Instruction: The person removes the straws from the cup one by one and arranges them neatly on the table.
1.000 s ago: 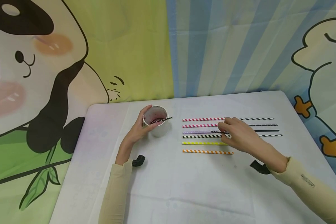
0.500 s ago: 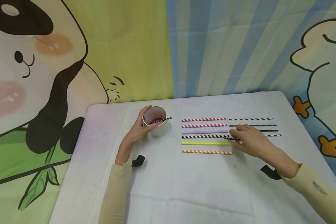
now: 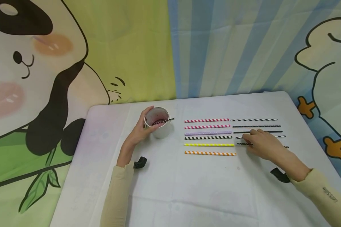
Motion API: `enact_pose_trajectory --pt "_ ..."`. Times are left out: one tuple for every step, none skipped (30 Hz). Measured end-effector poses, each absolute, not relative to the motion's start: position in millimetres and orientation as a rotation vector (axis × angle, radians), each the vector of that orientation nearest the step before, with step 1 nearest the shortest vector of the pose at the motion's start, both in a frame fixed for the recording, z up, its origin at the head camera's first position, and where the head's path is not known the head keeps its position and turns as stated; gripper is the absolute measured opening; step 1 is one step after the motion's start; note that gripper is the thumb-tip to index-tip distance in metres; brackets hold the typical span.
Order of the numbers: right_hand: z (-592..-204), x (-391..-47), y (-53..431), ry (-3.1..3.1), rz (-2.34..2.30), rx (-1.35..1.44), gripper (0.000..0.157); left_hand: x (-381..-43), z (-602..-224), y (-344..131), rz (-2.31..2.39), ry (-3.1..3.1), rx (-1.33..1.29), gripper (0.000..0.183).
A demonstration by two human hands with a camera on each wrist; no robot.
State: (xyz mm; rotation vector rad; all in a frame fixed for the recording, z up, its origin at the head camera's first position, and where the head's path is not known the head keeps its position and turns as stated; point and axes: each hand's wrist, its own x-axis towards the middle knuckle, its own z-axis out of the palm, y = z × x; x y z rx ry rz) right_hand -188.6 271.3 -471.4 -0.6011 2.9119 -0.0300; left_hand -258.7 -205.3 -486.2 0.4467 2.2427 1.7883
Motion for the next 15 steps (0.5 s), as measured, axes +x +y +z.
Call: enact_pose_trajectory --pt "-472.5 -188.6 272.3 2.911 -0.029 -0.6 0.015 -258.7 -486.1 -205.8 1.79 2.244 0.448 0.083" --pt "-473.8 -188.5 273.2 2.91 -0.029 -0.596 0.015 -258.7 -486.2 -206.0 1.79 2.245 0.448 0.083" --pt "-475.2 -188.5 274.2 2.91 -0.029 -0.594 0.015 -258.7 -486.4 -206.2 1.79 2.245 0.448 0.083" --pt "-476.7 -188.5 275.1 2.911 -0.028 -0.59 0.015 -258.7 -486.3 -206.2 1.791 2.244 0.45 0.083" --pt "-478.2 -188.3 275.5 2.913 -0.027 -0.585 0.015 -258.8 -486.3 -206.4 1.792 2.244 0.452 0.083" --pt "-479.8 -188.2 276.0 2.915 -0.029 -0.579 0.016 -259.0 -486.4 -206.4 1.792 2.244 0.452 0.083" --pt "-481.5 -188.3 276.4 2.913 -0.033 -0.574 0.018 -258.9 -486.3 -206.4 1.792 2.246 0.45 0.084" --pt "-483.0 -188.5 277.2 2.91 -0.04 -0.572 0.021 -258.7 -486.3 -206.3 1.792 2.244 0.447 0.084" --pt "-484.3 -188.7 277.8 2.907 -0.045 -0.571 0.023 -258.6 -486.1 -206.3 1.792 2.243 0.443 0.084" --pt "-485.3 -188.8 278.2 2.902 -0.05 -0.569 0.024 -258.4 -485.9 -206.3 1.791 2.243 0.44 0.084" --pt "-486.2 -189.2 278.4 2.897 -0.058 -0.565 0.024 -258.3 -485.8 -206.3 1.789 2.246 0.436 0.084" --pt "-486.9 -189.5 278.7 2.892 -0.064 -0.563 0.023 -258.2 -485.5 -206.3 1.788 2.249 0.434 0.084" --pt "-487.5 -190.0 278.5 2.889 -0.067 -0.557 0.022 -258.0 -485.1 -206.4 1.786 2.252 0.433 0.084" --pt "-487.6 -190.5 278.3 2.886 -0.07 -0.549 0.021 -257.8 -484.6 -206.5 1.784 2.254 0.432 0.084" --pt "-487.6 -191.0 277.8 2.885 -0.069 -0.541 0.02 -257.8 -484.1 -206.5 1.782 2.257 0.431 0.084"
